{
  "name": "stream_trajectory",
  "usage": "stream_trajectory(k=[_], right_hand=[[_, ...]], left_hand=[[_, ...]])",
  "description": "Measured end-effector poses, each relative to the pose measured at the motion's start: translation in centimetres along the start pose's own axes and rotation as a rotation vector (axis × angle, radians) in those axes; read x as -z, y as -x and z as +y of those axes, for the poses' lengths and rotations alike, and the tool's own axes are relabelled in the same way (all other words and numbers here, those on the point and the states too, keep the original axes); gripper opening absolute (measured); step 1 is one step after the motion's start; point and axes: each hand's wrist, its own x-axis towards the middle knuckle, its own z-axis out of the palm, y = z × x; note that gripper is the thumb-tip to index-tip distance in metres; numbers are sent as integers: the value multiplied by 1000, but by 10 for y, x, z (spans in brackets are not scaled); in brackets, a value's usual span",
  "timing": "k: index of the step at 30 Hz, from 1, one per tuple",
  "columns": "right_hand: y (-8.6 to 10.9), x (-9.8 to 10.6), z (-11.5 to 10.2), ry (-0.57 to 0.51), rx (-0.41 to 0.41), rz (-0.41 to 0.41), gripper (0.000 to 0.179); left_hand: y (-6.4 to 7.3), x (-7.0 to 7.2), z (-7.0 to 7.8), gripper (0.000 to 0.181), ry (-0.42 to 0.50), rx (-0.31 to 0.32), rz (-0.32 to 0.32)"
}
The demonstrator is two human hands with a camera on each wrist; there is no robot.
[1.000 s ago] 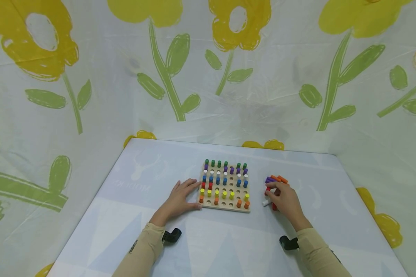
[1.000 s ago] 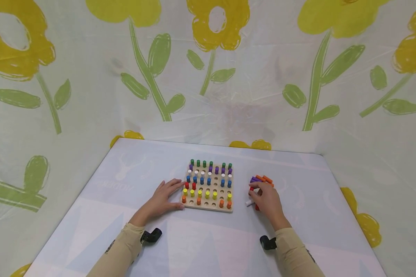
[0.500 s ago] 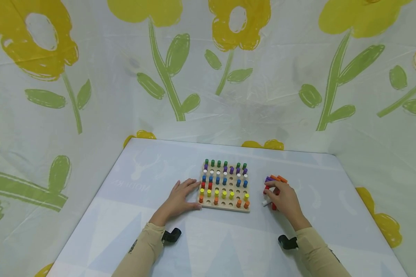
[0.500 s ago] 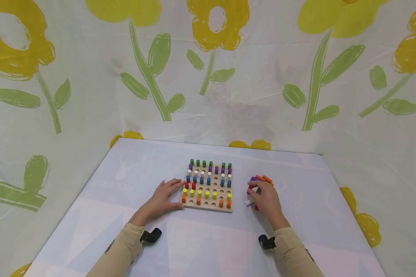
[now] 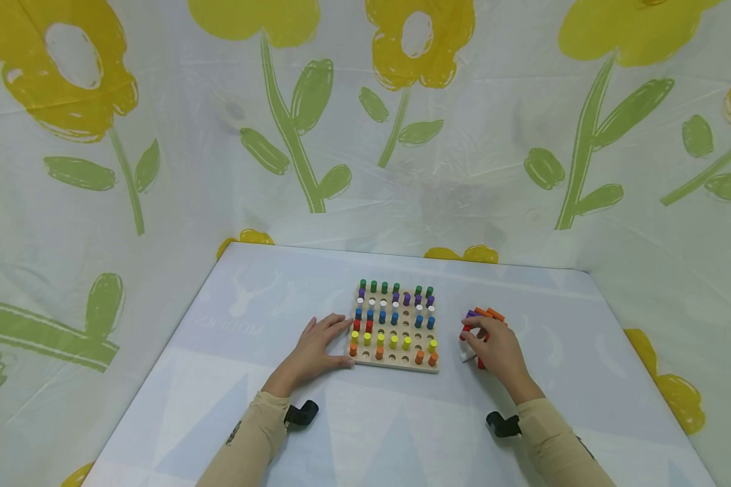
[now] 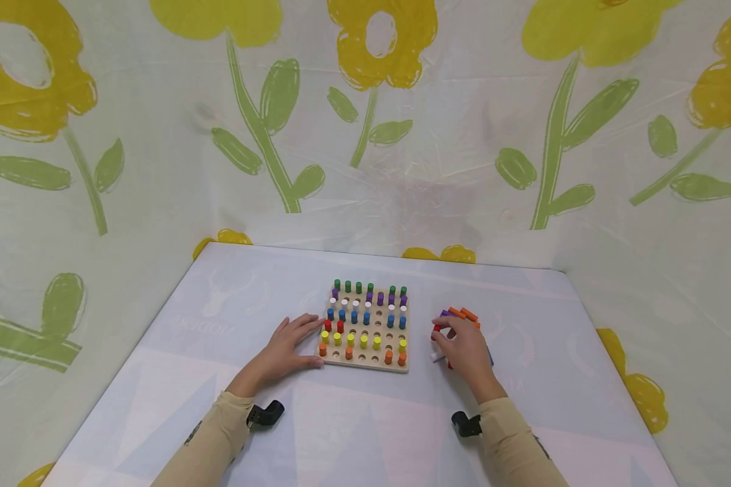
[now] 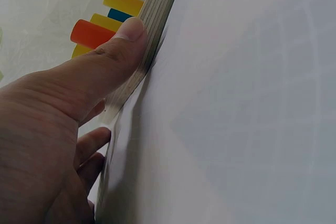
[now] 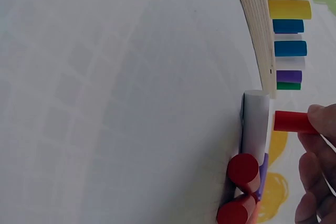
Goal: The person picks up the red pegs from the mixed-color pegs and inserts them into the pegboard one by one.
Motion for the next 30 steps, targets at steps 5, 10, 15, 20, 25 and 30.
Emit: stream_trajectory(k=[5, 10, 15, 20, 25, 30], right_hand=[[0, 0, -3, 1, 7, -5, 27], [-1, -1, -6, -18, -21, -17, 27], [-2, -3, -6, -18, -7, -10, 27], [-2, -5, -7, -27, 19, 1, 25], [-2, -7, -9, -23, 6, -13, 25], [-2, -9, -11, -18, 0, -21, 25]], left_hand=[[0, 0, 0, 89, -2, 2, 0], [0, 0, 0, 89, 2, 0, 1], [-1, 0, 1, 89, -3, 7, -2], [-1, 0, 1, 89, -1, 12, -3], [-1, 1, 1, 89, 7, 14, -3], [0, 1, 1, 89, 7, 10, 0]])
